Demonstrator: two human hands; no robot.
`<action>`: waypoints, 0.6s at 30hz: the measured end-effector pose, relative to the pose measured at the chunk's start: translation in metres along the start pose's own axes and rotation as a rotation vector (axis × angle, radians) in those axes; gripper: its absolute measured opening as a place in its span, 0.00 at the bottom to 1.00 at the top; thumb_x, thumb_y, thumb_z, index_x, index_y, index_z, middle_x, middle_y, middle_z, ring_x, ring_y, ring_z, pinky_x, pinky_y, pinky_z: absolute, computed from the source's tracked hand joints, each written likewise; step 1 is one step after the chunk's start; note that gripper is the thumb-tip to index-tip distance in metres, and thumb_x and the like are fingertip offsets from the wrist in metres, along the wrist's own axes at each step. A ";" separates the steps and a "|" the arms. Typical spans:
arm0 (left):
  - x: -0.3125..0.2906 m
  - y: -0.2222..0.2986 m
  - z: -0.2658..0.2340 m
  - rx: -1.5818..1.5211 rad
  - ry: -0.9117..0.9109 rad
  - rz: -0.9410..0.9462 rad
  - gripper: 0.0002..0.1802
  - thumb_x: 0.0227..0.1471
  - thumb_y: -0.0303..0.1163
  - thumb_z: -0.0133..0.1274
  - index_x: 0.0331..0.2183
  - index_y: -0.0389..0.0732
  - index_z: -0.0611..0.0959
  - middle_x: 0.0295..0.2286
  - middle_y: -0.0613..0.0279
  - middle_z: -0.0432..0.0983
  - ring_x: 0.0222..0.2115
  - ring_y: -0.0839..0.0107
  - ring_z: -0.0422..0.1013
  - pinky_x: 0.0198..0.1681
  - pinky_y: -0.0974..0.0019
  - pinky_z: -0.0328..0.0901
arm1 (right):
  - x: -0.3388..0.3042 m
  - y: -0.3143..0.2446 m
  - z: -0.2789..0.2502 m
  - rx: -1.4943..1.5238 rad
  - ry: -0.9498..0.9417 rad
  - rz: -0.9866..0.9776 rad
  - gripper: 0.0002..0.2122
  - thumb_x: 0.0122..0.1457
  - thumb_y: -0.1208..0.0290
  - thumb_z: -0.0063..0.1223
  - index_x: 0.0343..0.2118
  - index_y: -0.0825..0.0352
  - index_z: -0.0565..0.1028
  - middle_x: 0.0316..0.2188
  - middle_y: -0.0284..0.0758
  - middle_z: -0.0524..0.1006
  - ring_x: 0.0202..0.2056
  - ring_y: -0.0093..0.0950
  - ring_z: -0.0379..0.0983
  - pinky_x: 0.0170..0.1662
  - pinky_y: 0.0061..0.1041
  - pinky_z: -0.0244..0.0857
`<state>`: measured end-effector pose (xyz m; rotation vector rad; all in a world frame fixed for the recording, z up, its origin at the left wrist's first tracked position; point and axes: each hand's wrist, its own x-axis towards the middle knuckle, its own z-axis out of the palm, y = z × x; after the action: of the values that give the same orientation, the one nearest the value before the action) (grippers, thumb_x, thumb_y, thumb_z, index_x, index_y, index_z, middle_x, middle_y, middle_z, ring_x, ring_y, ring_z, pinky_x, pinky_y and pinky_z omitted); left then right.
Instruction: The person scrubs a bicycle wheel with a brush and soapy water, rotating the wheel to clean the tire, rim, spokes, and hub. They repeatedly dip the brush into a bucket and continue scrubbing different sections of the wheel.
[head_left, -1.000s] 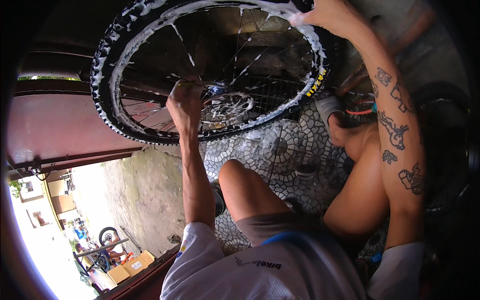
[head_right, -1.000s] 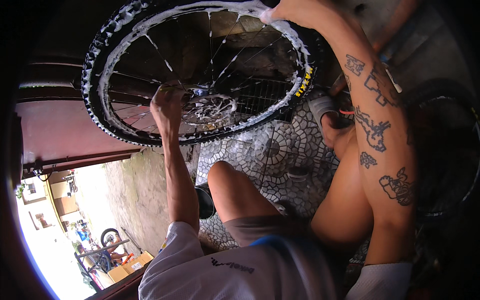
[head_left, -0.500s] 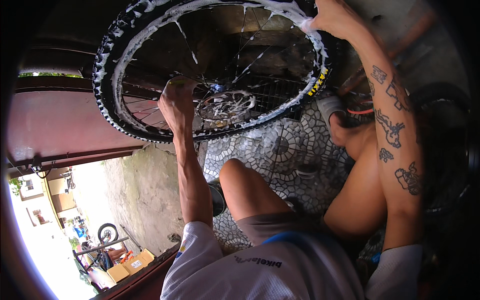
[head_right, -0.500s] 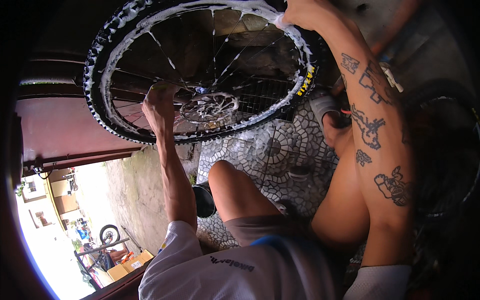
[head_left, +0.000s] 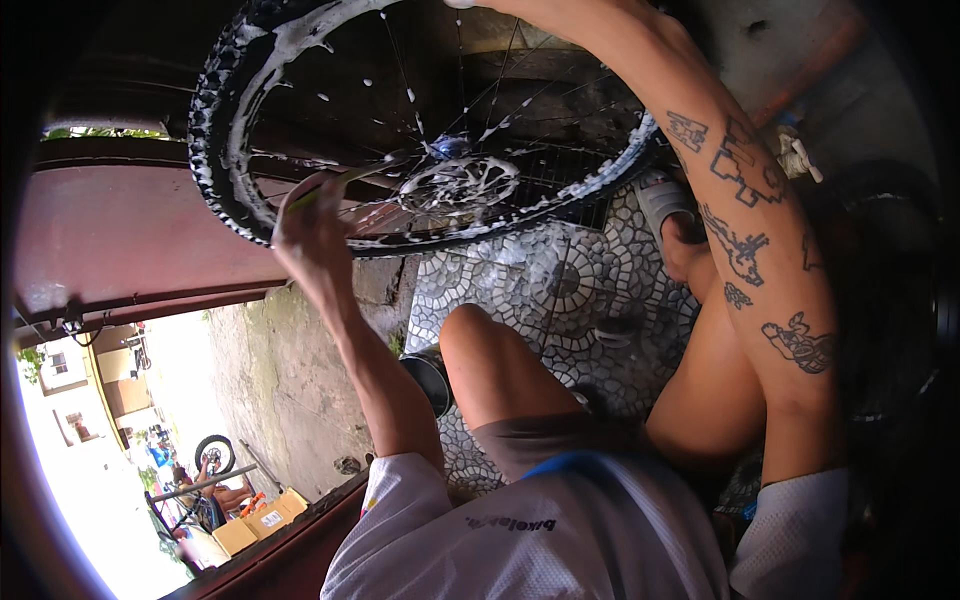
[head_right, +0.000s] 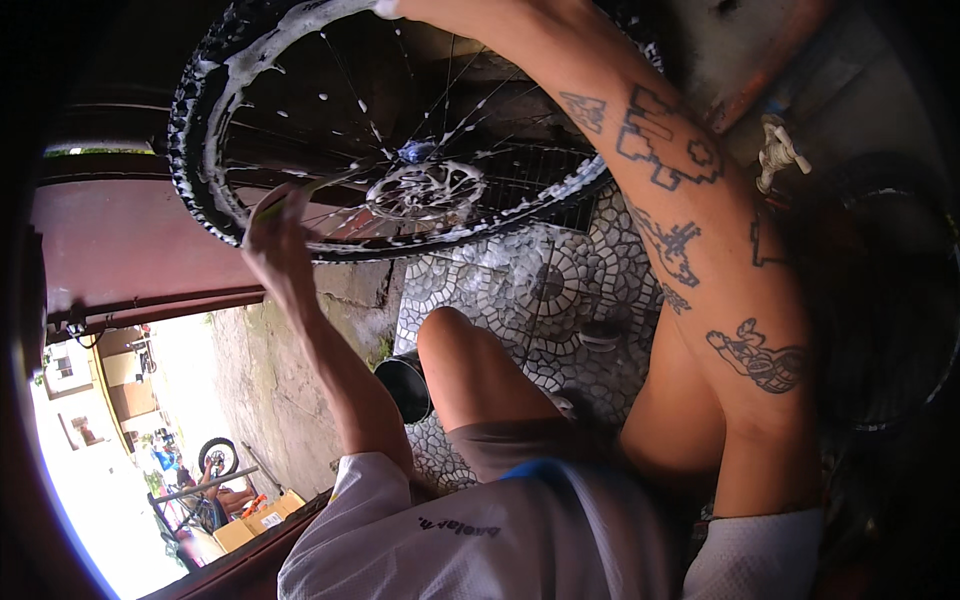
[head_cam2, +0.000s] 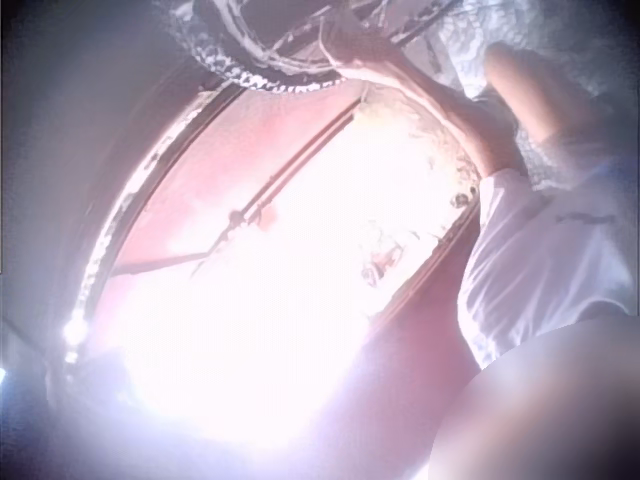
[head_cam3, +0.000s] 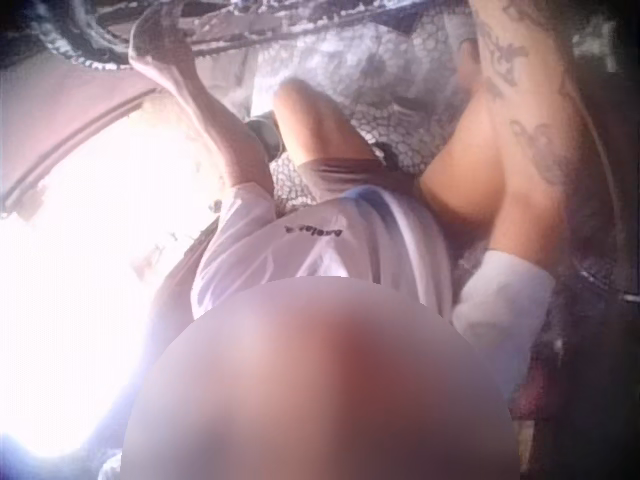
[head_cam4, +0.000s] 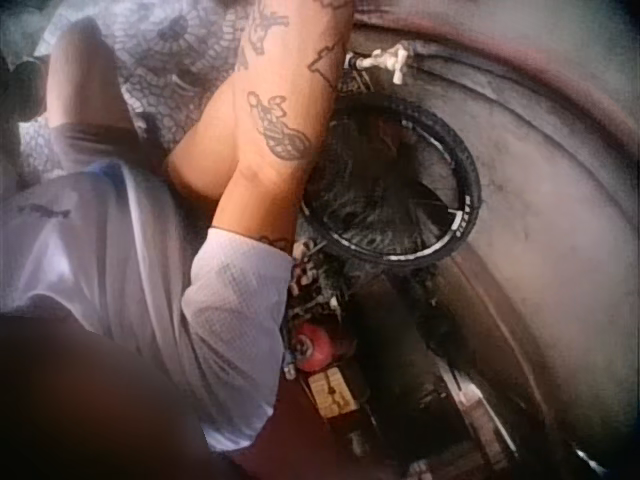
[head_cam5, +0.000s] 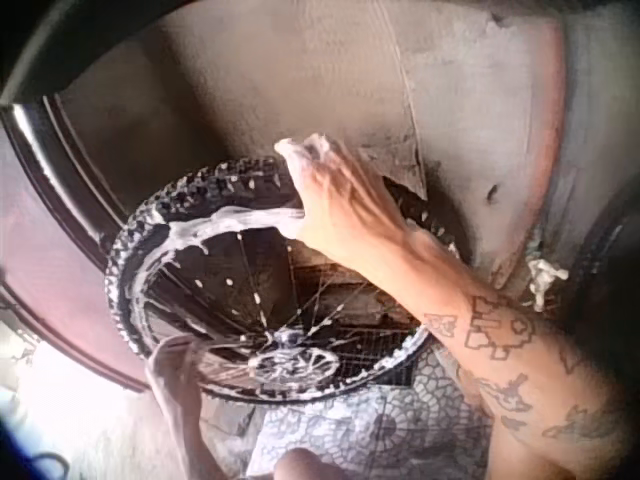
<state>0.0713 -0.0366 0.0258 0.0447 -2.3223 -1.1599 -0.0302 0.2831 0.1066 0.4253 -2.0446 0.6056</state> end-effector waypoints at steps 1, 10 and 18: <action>0.006 -0.006 0.018 0.063 -0.015 -0.063 0.15 0.54 0.36 0.65 0.41 0.37 0.88 0.25 0.58 0.84 0.15 0.80 0.72 0.16 0.75 0.67 | -0.004 0.002 0.000 -0.012 -0.028 0.019 0.29 0.52 0.67 0.71 0.55 0.70 0.70 0.45 0.49 0.77 0.45 0.41 0.76 0.50 0.42 0.74; 0.015 -0.031 0.084 -0.115 -0.088 0.025 0.09 0.50 0.25 0.62 0.35 0.33 0.87 0.27 0.58 0.85 0.28 0.77 0.76 0.35 0.70 0.70 | -0.022 0.022 -0.017 0.122 -0.132 0.089 0.27 0.53 0.72 0.67 0.56 0.68 0.69 0.47 0.48 0.77 0.50 0.44 0.75 0.54 0.42 0.71; 0.019 -0.035 0.086 0.021 -0.169 0.127 0.09 0.51 0.25 0.62 0.36 0.33 0.86 0.29 0.57 0.85 0.29 0.75 0.78 0.36 0.68 0.71 | -0.028 0.029 -0.024 0.068 -0.168 0.182 0.27 0.52 0.69 0.69 0.53 0.68 0.70 0.44 0.47 0.77 0.45 0.43 0.77 0.51 0.41 0.72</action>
<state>0.0067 -0.0007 -0.0340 -0.1971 -2.4443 -1.1134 -0.0143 0.3220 0.0867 0.3409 -2.2445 0.7737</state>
